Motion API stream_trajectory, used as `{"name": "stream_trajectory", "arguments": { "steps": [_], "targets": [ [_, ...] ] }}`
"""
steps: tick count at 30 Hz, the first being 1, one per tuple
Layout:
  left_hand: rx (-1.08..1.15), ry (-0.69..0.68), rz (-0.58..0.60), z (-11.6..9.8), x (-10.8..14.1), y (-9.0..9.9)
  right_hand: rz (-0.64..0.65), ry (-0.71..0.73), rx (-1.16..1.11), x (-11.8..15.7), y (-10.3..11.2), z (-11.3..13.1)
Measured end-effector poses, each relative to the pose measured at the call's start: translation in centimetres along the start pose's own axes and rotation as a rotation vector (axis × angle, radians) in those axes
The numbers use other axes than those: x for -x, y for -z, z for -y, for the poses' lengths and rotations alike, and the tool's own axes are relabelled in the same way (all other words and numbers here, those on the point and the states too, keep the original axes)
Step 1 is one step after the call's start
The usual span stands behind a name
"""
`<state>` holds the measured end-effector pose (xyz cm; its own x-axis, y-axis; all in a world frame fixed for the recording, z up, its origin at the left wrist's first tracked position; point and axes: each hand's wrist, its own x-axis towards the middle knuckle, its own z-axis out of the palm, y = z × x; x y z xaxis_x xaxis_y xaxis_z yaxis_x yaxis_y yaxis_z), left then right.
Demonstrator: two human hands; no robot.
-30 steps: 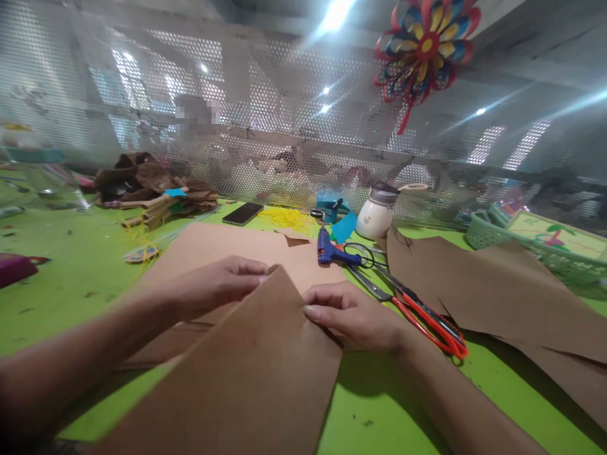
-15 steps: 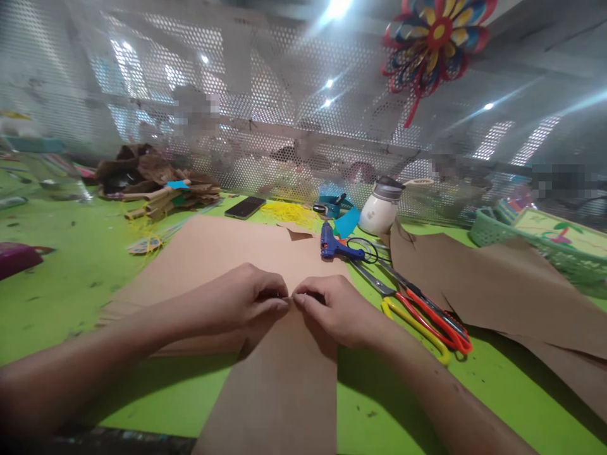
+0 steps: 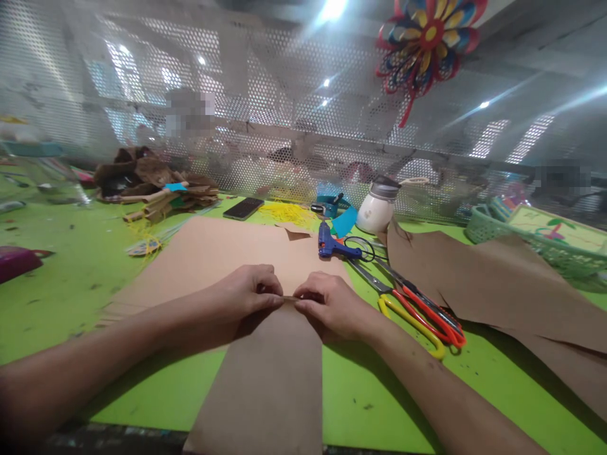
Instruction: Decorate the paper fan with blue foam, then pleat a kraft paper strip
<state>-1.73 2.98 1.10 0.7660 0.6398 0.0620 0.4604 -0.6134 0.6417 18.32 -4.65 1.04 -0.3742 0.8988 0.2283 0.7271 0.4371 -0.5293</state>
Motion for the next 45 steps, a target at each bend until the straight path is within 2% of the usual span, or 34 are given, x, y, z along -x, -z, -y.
{"name": "stream_trajectory", "arguments": {
  "steps": [8, 15, 19, 23, 28, 34, 38, 40, 45],
  "targets": [
    [-0.189, -0.101, 0.031, -0.7, 0.2, 0.4, -0.041, 0.094, 0.070, -0.3, -0.9, -0.6],
    [-0.303, -0.306, -0.023, -0.2, 1.0, 0.4, -0.061, 0.125, 0.063, 0.1, -0.8, -0.8],
    [-0.392, -0.289, -0.027, -0.5, 1.1, 0.6, -0.059, 0.112, 0.061, 0.3, -0.8, -1.2],
    [-0.422, -0.235, 0.026, -0.9, 1.1, 1.0, -0.053, 0.117, 0.053, 0.5, -0.6, -1.4],
    [-0.385, -0.262, 0.010, -0.1, 1.1, 1.0, -0.035, 0.110, 0.073, 0.6, -0.4, -1.5],
    [-0.352, -0.321, 0.130, 0.0, 1.4, 1.9, 0.036, 0.138, 0.108, 0.9, 0.2, -1.9],
    [-0.380, -0.322, 0.168, -0.5, 1.5, 2.2, 0.073, 0.159, 0.177, 0.9, 0.5, -1.4],
    [-0.428, -0.326, 0.125, -0.8, 1.5, 1.8, 0.069, 0.139, 0.270, 0.8, 0.2, -0.9],
    [-0.625, -0.387, -0.080, -1.4, 1.2, 0.1, -0.027, 0.114, 0.618, 0.1, -1.4, 0.5]
  ]
}}
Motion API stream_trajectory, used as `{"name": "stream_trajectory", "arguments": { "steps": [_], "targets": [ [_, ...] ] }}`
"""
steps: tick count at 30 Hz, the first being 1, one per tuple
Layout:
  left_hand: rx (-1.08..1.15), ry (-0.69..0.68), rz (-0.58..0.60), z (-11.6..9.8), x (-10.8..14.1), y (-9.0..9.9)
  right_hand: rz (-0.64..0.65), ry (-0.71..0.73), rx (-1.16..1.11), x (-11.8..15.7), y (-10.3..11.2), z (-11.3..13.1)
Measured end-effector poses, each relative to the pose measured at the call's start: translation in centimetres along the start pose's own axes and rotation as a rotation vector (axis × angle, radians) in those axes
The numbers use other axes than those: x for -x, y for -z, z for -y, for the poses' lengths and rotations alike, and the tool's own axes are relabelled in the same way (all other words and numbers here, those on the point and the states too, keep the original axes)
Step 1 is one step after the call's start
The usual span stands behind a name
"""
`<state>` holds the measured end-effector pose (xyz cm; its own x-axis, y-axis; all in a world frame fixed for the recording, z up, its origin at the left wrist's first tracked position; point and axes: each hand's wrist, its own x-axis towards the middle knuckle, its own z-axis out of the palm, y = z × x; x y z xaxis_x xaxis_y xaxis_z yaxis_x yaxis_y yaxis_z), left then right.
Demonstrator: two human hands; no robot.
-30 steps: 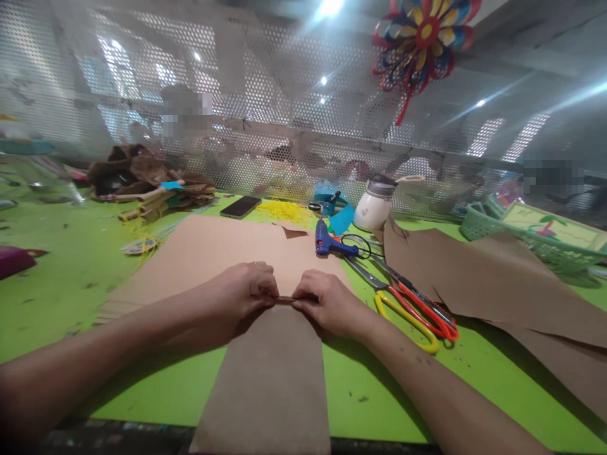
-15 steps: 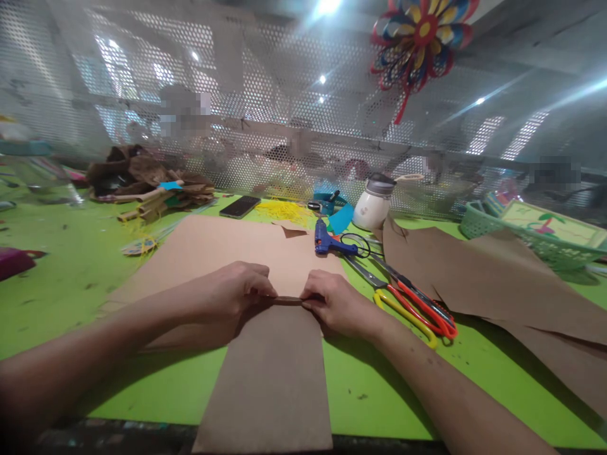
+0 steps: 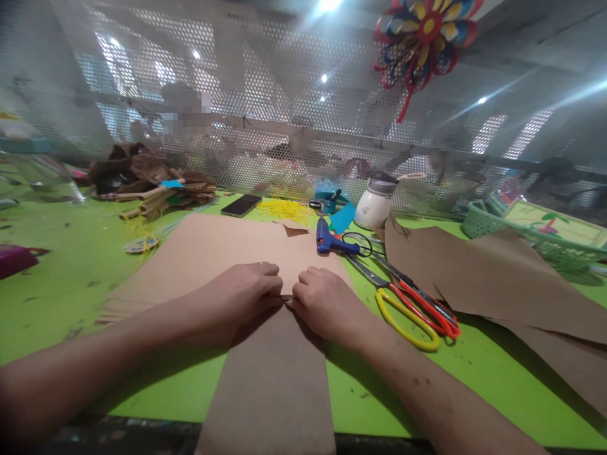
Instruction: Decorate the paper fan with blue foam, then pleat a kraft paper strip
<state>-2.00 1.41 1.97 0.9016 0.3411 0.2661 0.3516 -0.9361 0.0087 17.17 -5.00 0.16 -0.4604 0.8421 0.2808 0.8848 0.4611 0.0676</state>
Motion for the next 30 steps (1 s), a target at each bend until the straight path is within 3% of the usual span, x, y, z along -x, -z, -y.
{"name": "stream_trajectory", "arguments": {
  "steps": [5, 18, 24, 30],
  "targets": [
    [-0.055, -0.044, -0.023, 0.0, -0.1, -0.6, -0.008, 0.037, 0.056, -0.2, -0.1, 0.3],
    [0.107, -0.026, 0.088, 1.0, 0.7, 0.3, 0.111, 0.001, -0.322, 1.3, 0.3, -1.5],
    [0.232, 0.043, 0.174, 2.0, 0.5, 0.7, 0.082, -0.022, -0.386, 1.2, 0.1, -2.1],
    [0.180, 0.052, 0.161, 1.8, 0.5, 0.7, 0.034, -0.106, -0.349, 1.0, 0.7, -0.9]
  ]
}}
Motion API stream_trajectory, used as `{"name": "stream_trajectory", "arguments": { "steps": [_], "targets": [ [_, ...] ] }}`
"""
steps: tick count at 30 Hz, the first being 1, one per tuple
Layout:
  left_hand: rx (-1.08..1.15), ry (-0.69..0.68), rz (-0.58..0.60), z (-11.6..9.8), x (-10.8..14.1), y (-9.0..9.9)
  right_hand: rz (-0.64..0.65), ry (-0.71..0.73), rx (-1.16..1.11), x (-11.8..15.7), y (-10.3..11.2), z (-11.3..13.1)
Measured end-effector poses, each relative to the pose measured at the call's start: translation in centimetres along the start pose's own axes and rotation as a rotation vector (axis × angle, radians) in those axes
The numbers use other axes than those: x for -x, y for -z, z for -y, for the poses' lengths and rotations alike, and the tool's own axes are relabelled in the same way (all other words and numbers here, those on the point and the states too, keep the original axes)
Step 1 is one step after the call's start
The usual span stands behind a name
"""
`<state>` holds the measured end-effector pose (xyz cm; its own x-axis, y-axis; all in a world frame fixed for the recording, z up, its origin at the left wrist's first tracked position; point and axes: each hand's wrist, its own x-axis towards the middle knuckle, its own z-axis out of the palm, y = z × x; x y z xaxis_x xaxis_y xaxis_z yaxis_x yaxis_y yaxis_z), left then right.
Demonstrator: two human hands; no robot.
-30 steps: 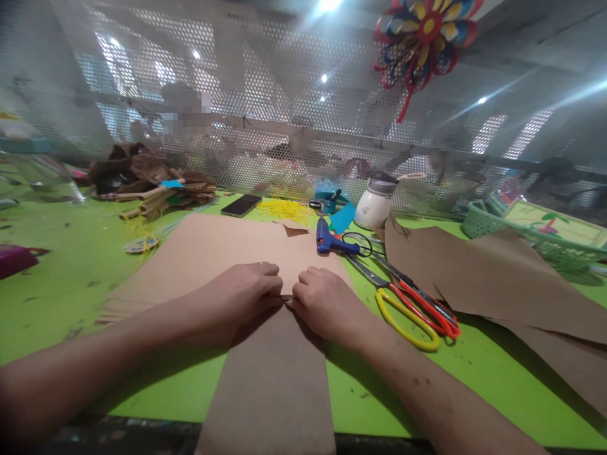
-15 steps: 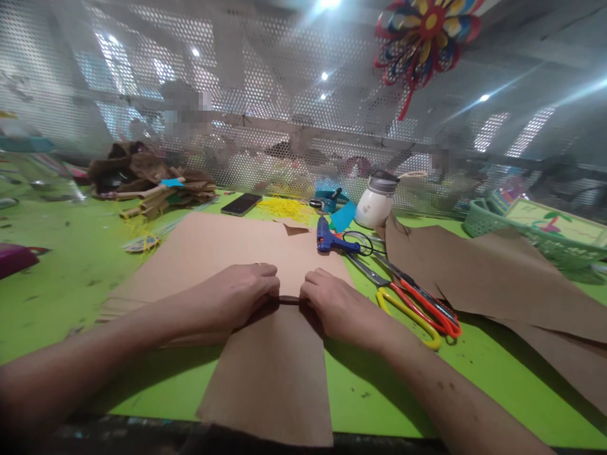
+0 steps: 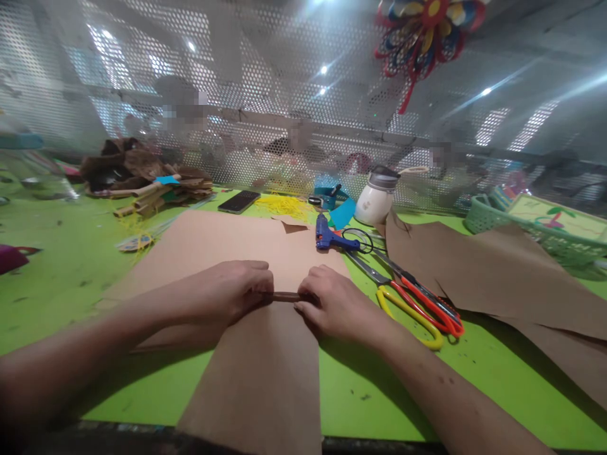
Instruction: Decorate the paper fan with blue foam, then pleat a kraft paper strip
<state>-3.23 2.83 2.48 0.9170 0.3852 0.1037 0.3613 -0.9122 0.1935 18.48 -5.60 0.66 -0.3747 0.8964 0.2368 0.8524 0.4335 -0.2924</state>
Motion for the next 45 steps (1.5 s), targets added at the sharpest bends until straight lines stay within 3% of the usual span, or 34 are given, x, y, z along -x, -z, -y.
{"name": "stream_trajectory", "arguments": {
  "steps": [7, 20, 35, 41, 45],
  "targets": [
    [-0.149, -0.086, -0.020, -0.4, 0.3, 0.1, 0.046, 0.005, 0.037, 0.3, -0.3, -0.2],
    [-0.053, -0.065, 0.032, -0.7, 0.7, 1.2, 0.124, 0.056, -0.040, 0.6, 0.2, -1.1],
    [-0.044, -0.071, 0.022, -0.9, 0.8, 1.4, 0.000, 0.139, 0.219, 1.5, -0.9, 0.3],
    [0.179, 0.087, 0.095, -0.1, 0.1, 2.4, -0.010, 0.151, 0.307, 1.0, -1.1, -0.5],
    [0.429, 0.213, 0.090, -0.3, -0.4, 3.5, -0.102, 0.171, 0.270, 0.8, -0.9, 0.0]
  ]
}}
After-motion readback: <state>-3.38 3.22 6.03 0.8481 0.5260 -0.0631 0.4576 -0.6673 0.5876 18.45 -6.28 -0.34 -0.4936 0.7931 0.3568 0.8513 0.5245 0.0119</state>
